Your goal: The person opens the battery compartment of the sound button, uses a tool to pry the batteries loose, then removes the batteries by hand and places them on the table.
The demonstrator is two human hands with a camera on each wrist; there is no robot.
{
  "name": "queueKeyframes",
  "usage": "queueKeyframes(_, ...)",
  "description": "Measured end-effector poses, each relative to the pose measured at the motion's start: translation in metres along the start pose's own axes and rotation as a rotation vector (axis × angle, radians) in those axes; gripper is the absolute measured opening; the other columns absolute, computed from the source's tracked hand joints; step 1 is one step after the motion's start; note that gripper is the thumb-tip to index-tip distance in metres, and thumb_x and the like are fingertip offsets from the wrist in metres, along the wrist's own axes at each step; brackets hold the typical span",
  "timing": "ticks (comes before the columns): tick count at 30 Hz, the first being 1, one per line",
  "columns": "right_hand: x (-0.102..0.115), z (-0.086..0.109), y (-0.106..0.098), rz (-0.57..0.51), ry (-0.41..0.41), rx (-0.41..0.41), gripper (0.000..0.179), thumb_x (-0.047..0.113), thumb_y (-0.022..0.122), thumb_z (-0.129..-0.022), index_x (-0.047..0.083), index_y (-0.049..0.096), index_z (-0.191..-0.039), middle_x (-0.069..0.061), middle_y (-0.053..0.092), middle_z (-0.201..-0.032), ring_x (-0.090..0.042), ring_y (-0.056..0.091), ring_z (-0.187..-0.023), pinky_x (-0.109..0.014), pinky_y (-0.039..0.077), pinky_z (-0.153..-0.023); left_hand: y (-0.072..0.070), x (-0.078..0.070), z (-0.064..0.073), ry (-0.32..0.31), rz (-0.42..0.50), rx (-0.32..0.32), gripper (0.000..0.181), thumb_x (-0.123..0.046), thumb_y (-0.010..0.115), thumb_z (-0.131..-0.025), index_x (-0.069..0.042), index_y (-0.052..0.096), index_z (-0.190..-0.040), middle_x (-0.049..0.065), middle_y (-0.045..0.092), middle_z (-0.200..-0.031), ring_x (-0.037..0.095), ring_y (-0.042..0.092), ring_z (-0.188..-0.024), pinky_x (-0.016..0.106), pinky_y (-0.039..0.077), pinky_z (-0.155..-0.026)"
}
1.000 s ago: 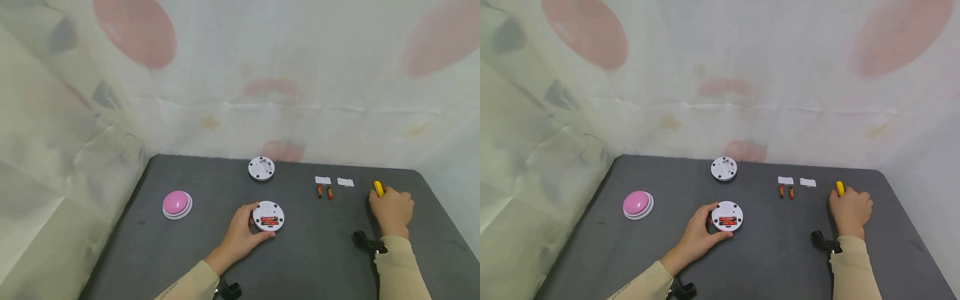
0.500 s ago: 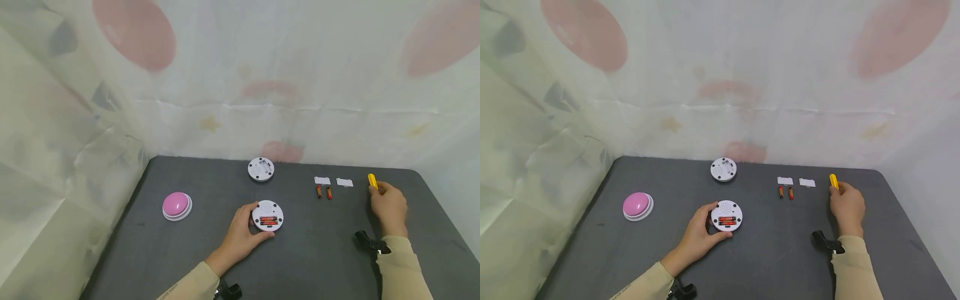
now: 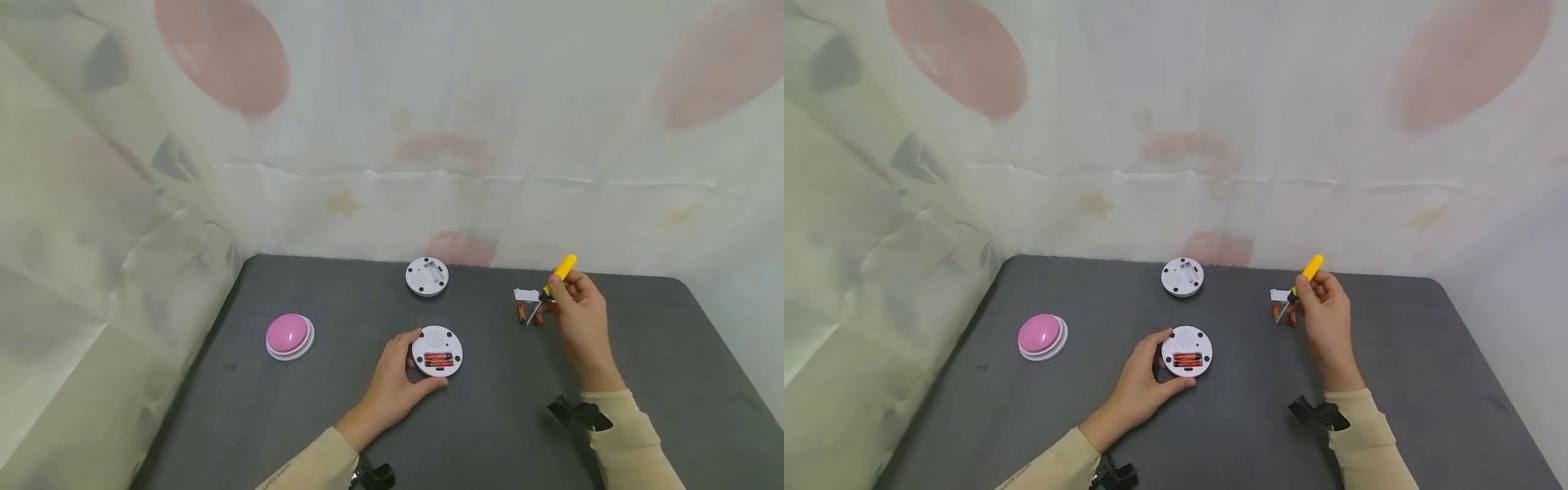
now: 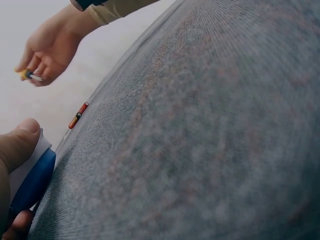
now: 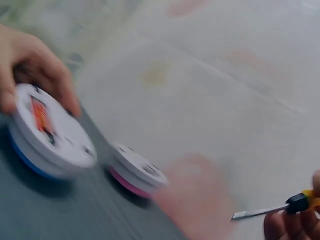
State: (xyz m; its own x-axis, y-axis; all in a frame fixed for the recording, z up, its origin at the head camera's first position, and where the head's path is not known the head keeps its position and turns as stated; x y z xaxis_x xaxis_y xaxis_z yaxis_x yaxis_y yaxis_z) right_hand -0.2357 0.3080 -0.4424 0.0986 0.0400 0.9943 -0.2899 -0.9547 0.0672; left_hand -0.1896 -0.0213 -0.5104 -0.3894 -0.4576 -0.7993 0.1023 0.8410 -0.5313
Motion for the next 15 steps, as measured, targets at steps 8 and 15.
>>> queueKeyframes(8,0.002,0.027,0.057,-0.179,-0.144,0.064,0.014,0.003,0.059,-0.112,-0.002,0.055,-0.124,-0.016,0.061,-0.101,-0.019,0.068,-0.078,-0.030,0.063,-0.070,-0.001,0.000,-0.003,0.004,-0.007,-0.013,0.094,-0.035,0.101,-0.080,-0.006,0.052,-0.155,-0.002,0.060,-0.123,0.010,0.052,-0.096,0.030,0.049,-0.085)
queueKeyframes(15,-0.005,0.047,0.083,-0.132,-0.251,0.093,0.017,-0.005,0.055,-0.110,-0.002,0.059,-0.126,-0.021,0.063,-0.098,-0.022,0.072,-0.083,-0.033,0.065,-0.071,0.000,0.002,-0.004,-0.014,-0.017,-0.014,0.095,-0.033,0.101,-0.081,-0.005,0.050,-0.157,0.002,0.060,-0.132,0.011,0.052,-0.100,0.032,0.049,-0.087)
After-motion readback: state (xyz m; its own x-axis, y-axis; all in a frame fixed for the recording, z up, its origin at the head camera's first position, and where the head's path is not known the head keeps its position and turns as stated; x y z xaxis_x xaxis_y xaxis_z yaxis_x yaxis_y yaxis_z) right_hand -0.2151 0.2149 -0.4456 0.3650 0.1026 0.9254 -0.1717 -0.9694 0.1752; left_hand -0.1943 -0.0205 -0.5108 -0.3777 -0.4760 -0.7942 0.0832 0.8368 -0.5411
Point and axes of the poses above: each hand's wrist, its own z-axis away from the middle knuckle, its own y-axis out of the palm, x = y × z, the point moved 10 cm from there along -z, towards the middle knuckle
